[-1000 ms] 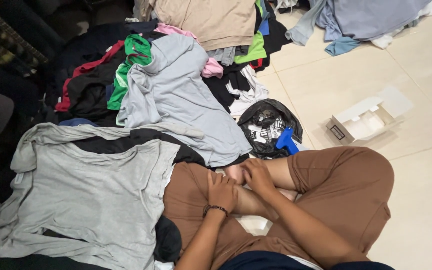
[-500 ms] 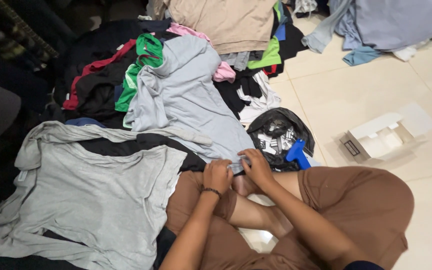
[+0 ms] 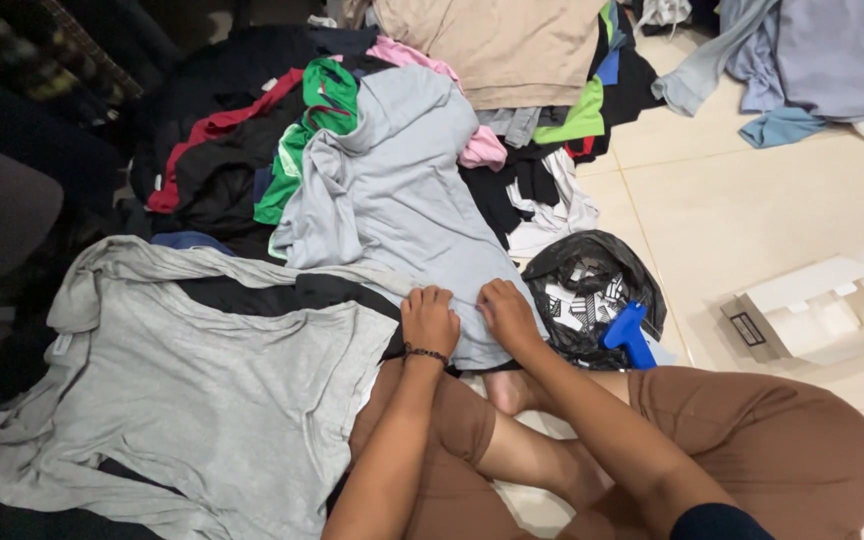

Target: The person sits on the floor and uses a blue glue gun to attach small rectangular tags to the necklines of gray shirts. They handle the shirts and tags by hand, applying glue to the tags before pressing them onto the fabric.

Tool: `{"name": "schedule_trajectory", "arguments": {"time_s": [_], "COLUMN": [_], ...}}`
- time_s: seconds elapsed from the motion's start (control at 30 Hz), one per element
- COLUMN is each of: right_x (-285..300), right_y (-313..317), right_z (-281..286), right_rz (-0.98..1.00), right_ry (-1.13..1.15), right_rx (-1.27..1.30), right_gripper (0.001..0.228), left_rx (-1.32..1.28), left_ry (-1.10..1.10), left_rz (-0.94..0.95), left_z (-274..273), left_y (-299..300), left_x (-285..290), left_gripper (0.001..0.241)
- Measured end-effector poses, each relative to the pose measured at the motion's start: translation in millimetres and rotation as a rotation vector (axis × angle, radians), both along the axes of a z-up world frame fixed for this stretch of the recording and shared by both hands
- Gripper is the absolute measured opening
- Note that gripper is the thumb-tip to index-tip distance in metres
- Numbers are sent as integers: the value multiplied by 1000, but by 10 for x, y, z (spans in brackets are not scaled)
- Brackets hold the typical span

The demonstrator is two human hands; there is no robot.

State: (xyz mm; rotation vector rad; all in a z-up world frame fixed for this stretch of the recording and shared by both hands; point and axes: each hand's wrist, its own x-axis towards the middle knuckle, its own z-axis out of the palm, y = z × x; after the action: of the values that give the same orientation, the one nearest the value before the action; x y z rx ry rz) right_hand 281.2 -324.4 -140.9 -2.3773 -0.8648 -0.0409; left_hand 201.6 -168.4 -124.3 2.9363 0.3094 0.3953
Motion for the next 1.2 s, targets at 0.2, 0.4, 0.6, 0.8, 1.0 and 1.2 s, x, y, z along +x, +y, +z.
{"name": "schedule_trajectory", "arguments": {"time_s": [0.2,0.4,0.6,0.8,1.0,1.2], "right_x": [-102,-113,-210,-386,-558,-470], "right_y": [-182,-117,-217,-534,-817,-1052], "right_z": [302,7,214,515,845,457], "right_rz": [-68,-97,-114,-114,-20,4], "right_ry": [-25,97,34,-38,12,805], "right_rx": [371,-20,247,596,777,997], "right_gripper": [8,30,14,14,16,5], "left_rx": [-95,-89,-167,-205,-268,-305], "left_ry": [31,53,60,-182,-576,-621], "left_rz": [13,-46,-94,-159,-475,-562], "left_z": [354,185,246,708,652,590], "left_y": [-144,-252,-257,-401,-386,-876], "left_x": [-52,-49,-136,-202,-155,-386], "left_gripper": [37,48,50,57,9,16]}}
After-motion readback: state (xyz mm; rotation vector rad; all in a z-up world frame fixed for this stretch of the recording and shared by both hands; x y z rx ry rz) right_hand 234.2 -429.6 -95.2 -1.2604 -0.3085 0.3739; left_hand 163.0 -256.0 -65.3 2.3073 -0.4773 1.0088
